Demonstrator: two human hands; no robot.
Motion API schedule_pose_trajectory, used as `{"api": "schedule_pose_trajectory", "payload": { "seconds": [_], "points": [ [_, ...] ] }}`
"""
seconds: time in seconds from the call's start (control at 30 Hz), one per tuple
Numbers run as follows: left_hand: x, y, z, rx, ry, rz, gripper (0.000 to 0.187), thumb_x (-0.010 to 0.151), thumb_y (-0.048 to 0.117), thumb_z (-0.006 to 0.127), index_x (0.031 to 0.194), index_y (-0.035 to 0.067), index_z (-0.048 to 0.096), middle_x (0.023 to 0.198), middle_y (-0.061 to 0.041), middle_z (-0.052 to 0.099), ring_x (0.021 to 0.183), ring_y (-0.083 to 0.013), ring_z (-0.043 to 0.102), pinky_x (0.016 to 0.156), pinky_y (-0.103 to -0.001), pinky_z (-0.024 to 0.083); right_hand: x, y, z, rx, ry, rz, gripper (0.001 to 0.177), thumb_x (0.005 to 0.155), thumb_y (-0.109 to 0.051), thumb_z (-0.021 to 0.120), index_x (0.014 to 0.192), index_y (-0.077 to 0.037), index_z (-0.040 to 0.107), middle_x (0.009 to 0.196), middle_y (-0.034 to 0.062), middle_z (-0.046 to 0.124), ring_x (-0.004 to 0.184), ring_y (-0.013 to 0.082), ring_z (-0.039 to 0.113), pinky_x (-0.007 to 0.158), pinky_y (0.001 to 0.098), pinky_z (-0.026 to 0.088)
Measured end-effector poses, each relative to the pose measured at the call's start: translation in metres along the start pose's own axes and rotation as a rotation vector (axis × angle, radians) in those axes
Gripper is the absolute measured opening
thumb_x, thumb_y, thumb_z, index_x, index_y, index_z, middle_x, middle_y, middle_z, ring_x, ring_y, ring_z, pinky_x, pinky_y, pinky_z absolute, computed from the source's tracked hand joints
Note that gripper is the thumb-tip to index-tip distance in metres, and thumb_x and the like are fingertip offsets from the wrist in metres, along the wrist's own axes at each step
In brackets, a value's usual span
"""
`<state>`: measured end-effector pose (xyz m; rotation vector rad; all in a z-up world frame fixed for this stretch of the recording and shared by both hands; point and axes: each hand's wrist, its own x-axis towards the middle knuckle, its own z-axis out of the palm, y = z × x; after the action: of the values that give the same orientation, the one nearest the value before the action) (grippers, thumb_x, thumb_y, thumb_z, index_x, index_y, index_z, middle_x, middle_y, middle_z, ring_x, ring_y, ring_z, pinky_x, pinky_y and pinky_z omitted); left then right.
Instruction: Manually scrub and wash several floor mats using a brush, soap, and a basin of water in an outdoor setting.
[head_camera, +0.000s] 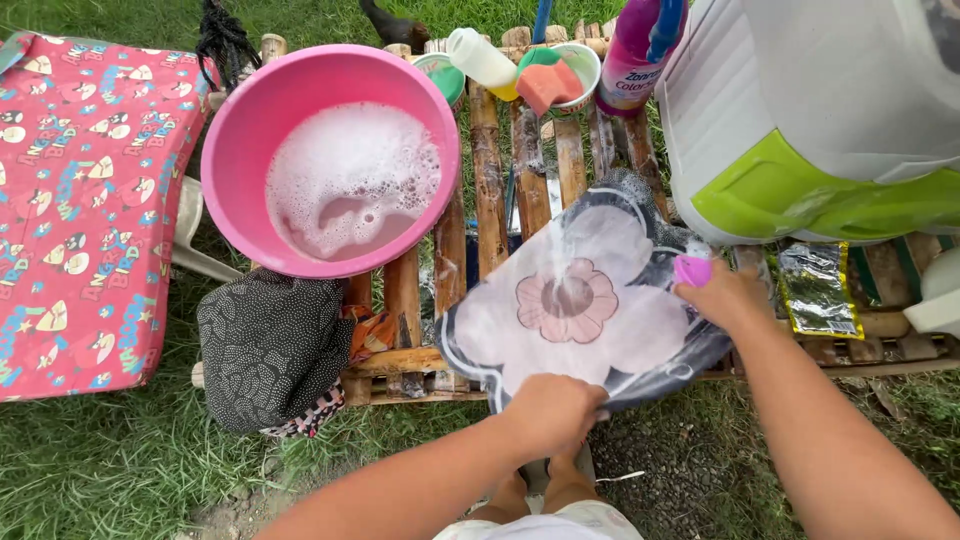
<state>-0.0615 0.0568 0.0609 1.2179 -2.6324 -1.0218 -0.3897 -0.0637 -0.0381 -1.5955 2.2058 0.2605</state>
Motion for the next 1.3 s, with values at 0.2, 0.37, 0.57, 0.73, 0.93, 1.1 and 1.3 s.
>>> {"api": "schedule_pose_trajectory", "payload": {
  "seconds": [0.2, 0.37, 0.57, 0.73, 0.93, 1.1, 1.3],
  "points": [
    [0.011, -0.114, 0.017, 0.196, 0.788, -0.391, 0.03, 0.096, 0.034, 0.063, 0.117, 0.012, 0.062, 0.119, -0.012, 0.064, 0.114, -0.0349, 0.06, 0.094, -0.055, 0.043, -0.119, -0.166, 0.023, 0.181, 0.169, -0.403, 0.068, 0.087, -0.067, 0.057, 0.15, -0.044, 0.048, 0.127, 0.0186, 0.055, 0.118, 0.0358, 0.057, 0.094, 0.0486, 0.053],
    [0.023, -0.179, 0.014, 0.132, 0.374, -0.684, 0.048, 0.104, 0.052, 0.043, 0.1, 0.008, 0.063, 0.09, -0.018, 0.071, 0.083, -0.0386, 0.07, 0.074, -0.054, 0.053, -0.115, -0.173, 0.028, 0.194, 0.143, -0.465, 0.051, 0.091, -0.068, 0.059, 0.131, -0.036, 0.065, 0.123, 0.0139, 0.063, 0.115, 0.036, 0.06, 0.095, 0.0502, 0.052],
    [-0.004, -0.177, 0.029, 0.267, 0.344, -0.64, 0.047, 0.104, 0.05, 0.043, 0.089, 0.01, 0.063, 0.071, -0.016, 0.072, 0.064, -0.0392, 0.07, 0.061, -0.052, 0.054, -0.057, -0.117, -0.028, 0.285, 0.211, 0.229, 0.064, 0.095, -0.066, 0.054, 0.145, -0.026, 0.049, 0.116, 0.0226, 0.064, 0.095, 0.0374, 0.067, 0.078, 0.0492, 0.057],
    [-0.061, -0.183, 0.018, 0.28, 0.485, -0.649, 0.038, 0.098, 0.044, 0.051, 0.093, 0.012, 0.069, 0.073, -0.014, 0.072, 0.061, -0.0345, 0.07, 0.071, -0.051, 0.052, -0.088, -0.212, 0.055, 0.203, 0.266, -0.281, 0.06, 0.083, -0.058, 0.064, 0.142, -0.044, 0.057, 0.113, 0.0149, 0.065, 0.107, 0.0357, 0.062, 0.088, 0.0477, 0.054],
    [-0.079, -0.201, 0.022, 0.408, 0.664, -0.527, 0.036, 0.095, 0.041, 0.063, 0.076, 0.011, 0.065, 0.079, -0.009, 0.068, 0.081, -0.0304, 0.064, 0.076, -0.048, 0.046, -0.022, -0.177, 0.029, 0.026, 0.42, -0.32, 0.058, 0.095, -0.06, 0.056, 0.152, -0.05, 0.052, 0.106, 0.0232, 0.058, 0.092, 0.0412, 0.061, 0.072, 0.0503, 0.056],
    [-0.055, -0.198, 0.023, 0.461, 0.706, -0.53, 0.025, 0.093, 0.034, 0.057, 0.085, 0.012, 0.065, 0.078, -0.01, 0.07, 0.078, -0.03, 0.067, 0.07, -0.051, 0.045, -0.054, -0.248, 0.038, 0.156, 0.308, -0.243, 0.04, 0.094, -0.067, 0.058, 0.127, -0.045, 0.062, 0.112, 0.0195, 0.057, 0.094, 0.0391, 0.061, 0.071, 0.0512, 0.055],
    [-0.058, -0.196, 0.028, 0.256, 0.53, -0.685, 0.029, 0.103, 0.035, 0.049, 0.091, 0.011, 0.06, 0.085, -0.013, 0.074, 0.076, -0.0341, 0.07, 0.074, -0.049, 0.049, -0.008, -0.232, 0.013, -0.128, 0.321, -0.337, 0.054, 0.097, -0.064, 0.052, 0.149, -0.053, 0.046, 0.108, 0.0205, 0.056, 0.097, 0.0377, 0.062, 0.067, 0.0465, 0.058]
  ]
}}
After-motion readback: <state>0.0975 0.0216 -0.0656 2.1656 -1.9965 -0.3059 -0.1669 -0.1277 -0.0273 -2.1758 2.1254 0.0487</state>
